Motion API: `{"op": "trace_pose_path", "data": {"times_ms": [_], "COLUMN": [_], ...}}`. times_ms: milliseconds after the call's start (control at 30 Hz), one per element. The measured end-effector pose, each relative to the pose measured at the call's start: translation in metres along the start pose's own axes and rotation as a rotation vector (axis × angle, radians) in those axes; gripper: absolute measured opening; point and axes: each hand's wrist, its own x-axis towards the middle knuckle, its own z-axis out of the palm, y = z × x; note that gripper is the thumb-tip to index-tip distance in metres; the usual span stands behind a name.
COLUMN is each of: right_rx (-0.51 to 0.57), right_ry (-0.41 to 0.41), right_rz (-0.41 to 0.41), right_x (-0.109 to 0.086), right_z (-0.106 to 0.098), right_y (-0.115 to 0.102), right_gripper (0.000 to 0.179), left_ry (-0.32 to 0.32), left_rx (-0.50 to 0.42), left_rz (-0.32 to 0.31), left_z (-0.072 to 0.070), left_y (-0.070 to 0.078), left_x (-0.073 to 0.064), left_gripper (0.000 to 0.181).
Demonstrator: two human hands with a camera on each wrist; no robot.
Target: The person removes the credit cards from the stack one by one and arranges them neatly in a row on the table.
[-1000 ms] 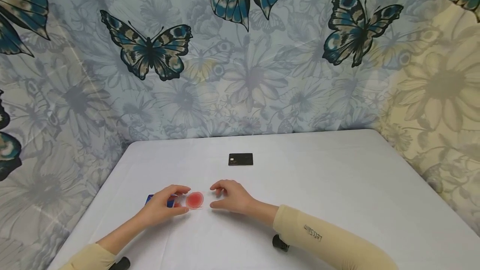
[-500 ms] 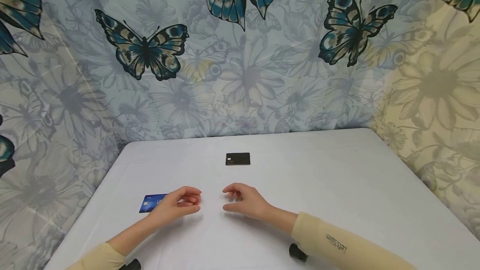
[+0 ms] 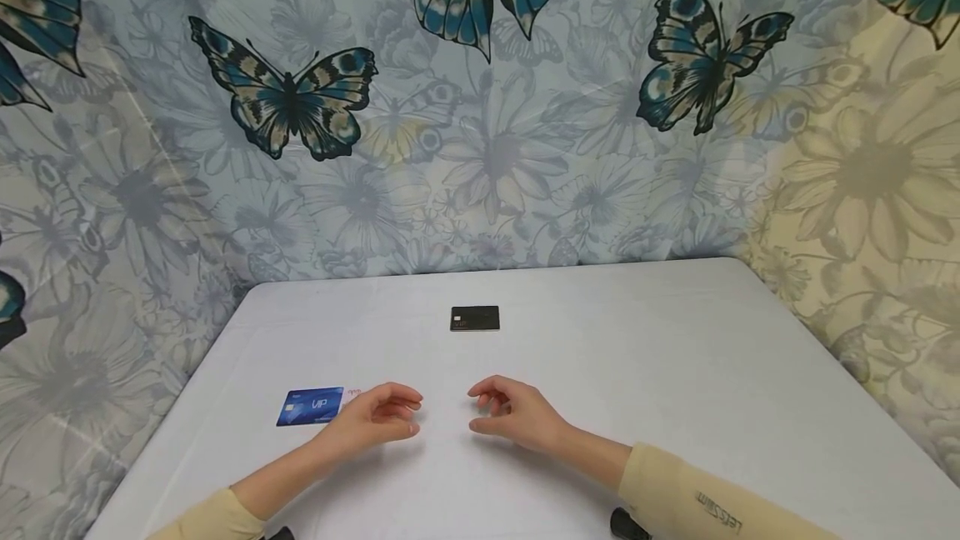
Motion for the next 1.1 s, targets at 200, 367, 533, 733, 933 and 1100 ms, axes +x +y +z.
{"op": "trace_pose_path", "data": {"times_ms": [200, 367, 533, 733, 933, 1100], "right_rx": [0.069, 0.089, 0.084, 0.067, 0.066, 0.018], "right_ry": [-0.012, -0.017, -0.001, 0.015, 0.012, 0.011], "right_rz": [0.025, 0.033, 0.04, 0.039, 0.019, 0.0], "right_x": [-0.009, -0.016, -0.022, -0.027, -0.027, -0.023], "right_z": [-0.004, -0.006, -0.009, -0.012, -0.013, -0.015], "right_y": [0.003, 0.004, 0.005, 0.005, 0.006, 0.009], "right_gripper": [0.039, 0.04, 0.04, 0.039, 0.039, 0.037], "left_ry": [-0.003, -0.023, -0.03, -0.042, -0.052, -0.053], "left_rx": [0.096, 0.074, 0.076, 0.103, 0.119, 0.131], "left_rz": [0.079, 0.078, 0.068, 0.059, 0.046, 0.049], "left_z": [0.005, 0.008, 0.012, 0.016, 0.019, 0.022], "left_y": [0.004, 0.005, 0.005, 0.004, 0.006, 0.009], "left_x": [-0.002, -0.002, -0.001, -0.002, -0.002, 0.004], "left_gripper": [0.039, 0.039, 0.038, 0.038, 0.037, 0.038]}}
